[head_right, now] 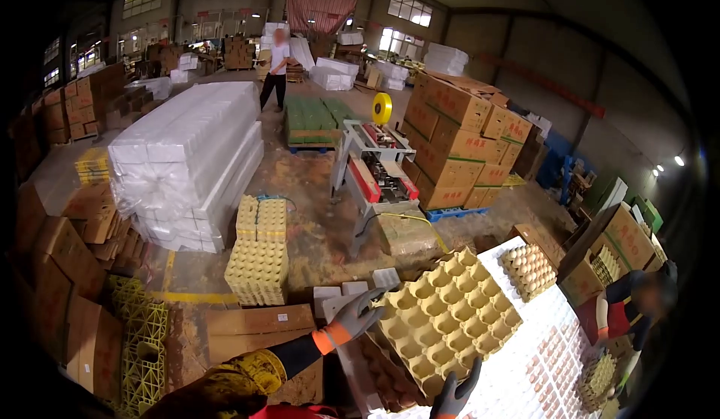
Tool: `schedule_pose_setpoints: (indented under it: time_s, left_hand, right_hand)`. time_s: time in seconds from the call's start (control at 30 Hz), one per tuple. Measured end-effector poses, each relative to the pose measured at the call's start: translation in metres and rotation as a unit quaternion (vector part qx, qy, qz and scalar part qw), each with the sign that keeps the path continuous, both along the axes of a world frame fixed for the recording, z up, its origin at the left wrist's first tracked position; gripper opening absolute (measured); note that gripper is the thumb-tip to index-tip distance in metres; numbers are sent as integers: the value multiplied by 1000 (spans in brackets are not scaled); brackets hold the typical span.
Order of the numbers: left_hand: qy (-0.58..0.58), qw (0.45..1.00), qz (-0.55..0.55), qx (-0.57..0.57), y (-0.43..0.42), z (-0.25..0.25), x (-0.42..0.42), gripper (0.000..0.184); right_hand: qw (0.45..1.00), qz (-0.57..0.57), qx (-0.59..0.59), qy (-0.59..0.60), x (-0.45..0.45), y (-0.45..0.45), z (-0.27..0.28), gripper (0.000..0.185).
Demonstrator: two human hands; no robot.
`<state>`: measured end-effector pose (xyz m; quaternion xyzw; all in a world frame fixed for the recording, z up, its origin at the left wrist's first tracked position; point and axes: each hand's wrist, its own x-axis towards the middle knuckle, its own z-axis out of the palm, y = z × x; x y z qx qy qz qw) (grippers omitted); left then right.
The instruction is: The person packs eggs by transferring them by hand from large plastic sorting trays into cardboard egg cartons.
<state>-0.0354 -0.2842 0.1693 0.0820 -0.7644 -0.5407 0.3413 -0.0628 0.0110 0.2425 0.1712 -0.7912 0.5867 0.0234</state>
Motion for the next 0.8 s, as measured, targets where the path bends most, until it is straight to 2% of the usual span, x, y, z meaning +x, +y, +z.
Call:
schedule_pose_setpoints:
  time_s: [0.07, 0.1, 0.13, 0.17, 0.2, 0.23, 0.27, 0.3, 0.33, 0.4, 0.43, 0.47, 0.5, 0.53, 0.6, 0.63, 0.67, 0.73, 0.8]
  left_hand:
    - [-19, 999, -10, 43, -3, 7, 10, 52]
    - [-25, 998, -7, 52, -3, 7, 13, 52]
    - [-30, 998, -5, 61, -3, 8, 17, 51]
    - [-36, 996, -10, 76, -2, 15, 23, 49]
    - [-36, 998, 1, 52, -5, 8, 20, 49]
    - [-36, 999, 11, 29, -6, -8, 16, 49]
    - [-36, 999, 22, 7, -5, -22, 14, 49]
    - [-28, 998, 30, 44, 1, -23, 15, 52]
    - [-20, 998, 20, 54, 3, -23, 17, 53]
    - [-5, 997, 0, 75, 5, -17, 22, 56]
    - [-37, 995, -11, 97, 4, -12, 25, 57]
    - [-51, 994, -11, 97, 3, -11, 26, 56]
    - [-64, 993, -11, 98, 3, -10, 26, 56]
    - [-75, 992, -12, 98, 2, -8, 26, 56]
    - [-48, 994, -11, 98, 3, -4, 29, 56]
    - [-35, 995, -11, 98, 3, -5, 30, 56]
    - [-31, 994, -7, 104, 4, -8, 29, 56]
    - [-22, 993, -1, 115, 7, -18, 25, 56]
    - [-39, 997, 11, 70, 5, -17, 24, 56]
  right_hand:
    - [1000, 10, -15, -2, 2, -5, 4, 72]
    - [978, 40, 101, 181, -11, 2, -2, 71]
    - [909, 26, 191, 369, -24, 9, -8, 71]
    - [975, 5, 113, 192, -2, -2, 6, 70]
    - [999, -16, 30, 6, 9, -10, 14, 70]
    - [973, 6, 122, 196, -10, -2, -1, 69]
    - [900, -15, 197, 388, -29, 6, -16, 68]
    - [977, -29, 106, 184, -10, -4, -11, 68]
    - [999, -40, 10, -29, 4, -8, -6, 67]
    - [998, -40, 33, -36, 6, -7, 1, 66]
    - [948, 15, 140, 287, -21, 7, -12, 66]
    - [878, 54, 193, 434, -36, 14, -20, 66]
    - [782, 74, 225, 577, -48, 19, -25, 66]
    - [781, 80, 220, 579, -54, 23, -33, 66]
    - [911, 59, 141, 383, -41, 12, -21, 66]
    - [985, 30, 59, 158, -17, 6, -16, 67]
    - [998, 2, 33, 53, -6, 0, -11, 67]
    - [1000, -4, 21, 23, -6, 1, -12, 66]
    - [1000, -5, 15, 20, -7, 1, -15, 66]
